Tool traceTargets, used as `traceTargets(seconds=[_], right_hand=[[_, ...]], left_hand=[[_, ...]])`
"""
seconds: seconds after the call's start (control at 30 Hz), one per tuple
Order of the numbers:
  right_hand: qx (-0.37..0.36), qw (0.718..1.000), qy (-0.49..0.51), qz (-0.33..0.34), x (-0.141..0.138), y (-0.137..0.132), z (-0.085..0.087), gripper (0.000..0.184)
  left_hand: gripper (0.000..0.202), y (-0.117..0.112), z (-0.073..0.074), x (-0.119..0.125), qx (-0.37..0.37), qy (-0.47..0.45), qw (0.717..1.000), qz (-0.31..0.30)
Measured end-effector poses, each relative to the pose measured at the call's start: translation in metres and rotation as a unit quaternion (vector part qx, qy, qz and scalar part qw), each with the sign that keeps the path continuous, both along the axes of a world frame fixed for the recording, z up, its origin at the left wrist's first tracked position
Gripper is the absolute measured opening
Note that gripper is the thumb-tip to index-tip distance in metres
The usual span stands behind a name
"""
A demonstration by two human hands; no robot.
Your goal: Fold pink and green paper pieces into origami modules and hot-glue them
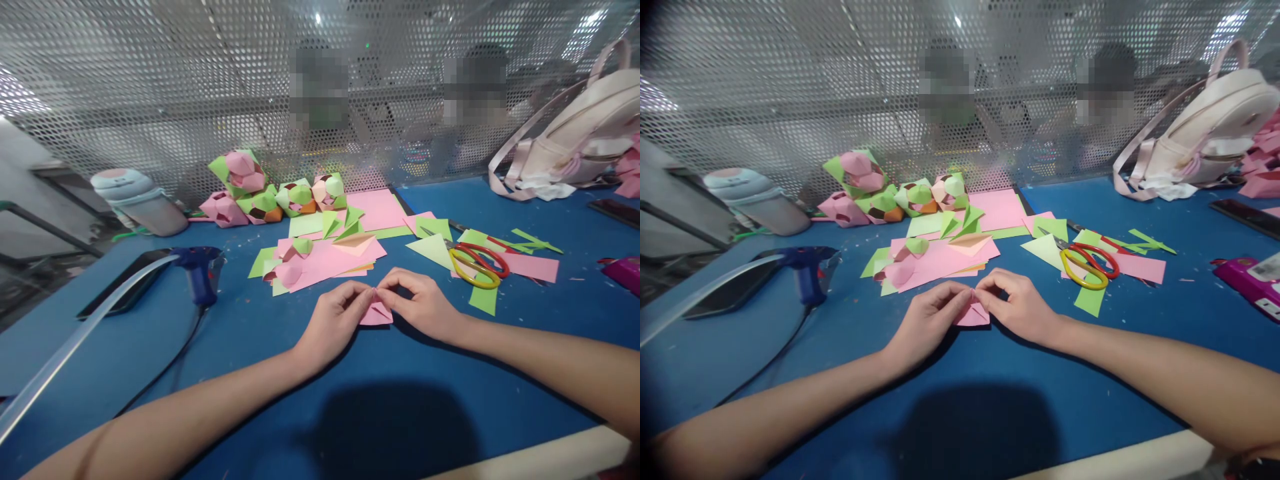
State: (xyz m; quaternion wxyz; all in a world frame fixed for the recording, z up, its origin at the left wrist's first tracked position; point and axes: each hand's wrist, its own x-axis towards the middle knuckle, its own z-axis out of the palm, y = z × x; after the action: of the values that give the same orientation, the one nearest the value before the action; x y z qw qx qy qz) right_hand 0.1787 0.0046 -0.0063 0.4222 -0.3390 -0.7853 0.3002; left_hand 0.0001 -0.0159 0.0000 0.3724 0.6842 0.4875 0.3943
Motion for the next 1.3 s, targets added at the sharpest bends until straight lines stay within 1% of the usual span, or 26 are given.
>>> traceTargets(seconds=[0.2,0.33,0.53,0.6,0.73,0.8,0.93,1.1,1.3], right_hand=[[-0.004,1.0,0.001,-0.01,-0.002,-0.003,0.001,0.015],[-0.025,1.0,0.016,-0.008,-0.004,-0.007,0.003,0.014],[-0.05,0.999,0.013,-0.011,-0.006,-0.01,0.003,0.018],[-0.066,0.998,0.011,-0.002,-0.005,-0.01,0.003,0.015],[-0.103,0.995,0.004,0.014,-0.006,-0.009,0.002,0.009],[-0.093,0.996,-0.01,0.001,-0.007,-0.009,0.0,0.009],[-0.051,0.997,-0.037,-0.042,-0.008,-0.008,-0.004,0.011],[-0.014,0.997,-0.06,-0.054,-0.005,-0.004,-0.008,0.011],[0.012,0.996,-0.068,-0.058,-0.003,-0.001,-0.011,0.008]], left_hand=[[0.022,-0.001,0.0,0.0,0.018,0.007,1.0,-0.014],[0.019,-0.002,-0.002,0.001,0.038,0.02,0.999,-0.023],[0.017,-0.005,-0.004,0.002,0.066,0.047,0.995,-0.049],[0.017,-0.005,-0.003,0.001,0.07,0.05,0.995,-0.04],[0.014,-0.002,-0.002,0.0,0.058,0.01,0.998,0.019],[0.013,0.0,-0.002,-0.001,0.035,-0.018,0.999,0.033],[0.012,0.002,-0.002,-0.001,-0.001,-0.043,0.999,0.028],[0.012,0.002,-0.002,-0.001,0.009,-0.016,1.0,0.006],[0.012,0.004,-0.004,-0.002,0.015,-0.011,1.0,0.008]])
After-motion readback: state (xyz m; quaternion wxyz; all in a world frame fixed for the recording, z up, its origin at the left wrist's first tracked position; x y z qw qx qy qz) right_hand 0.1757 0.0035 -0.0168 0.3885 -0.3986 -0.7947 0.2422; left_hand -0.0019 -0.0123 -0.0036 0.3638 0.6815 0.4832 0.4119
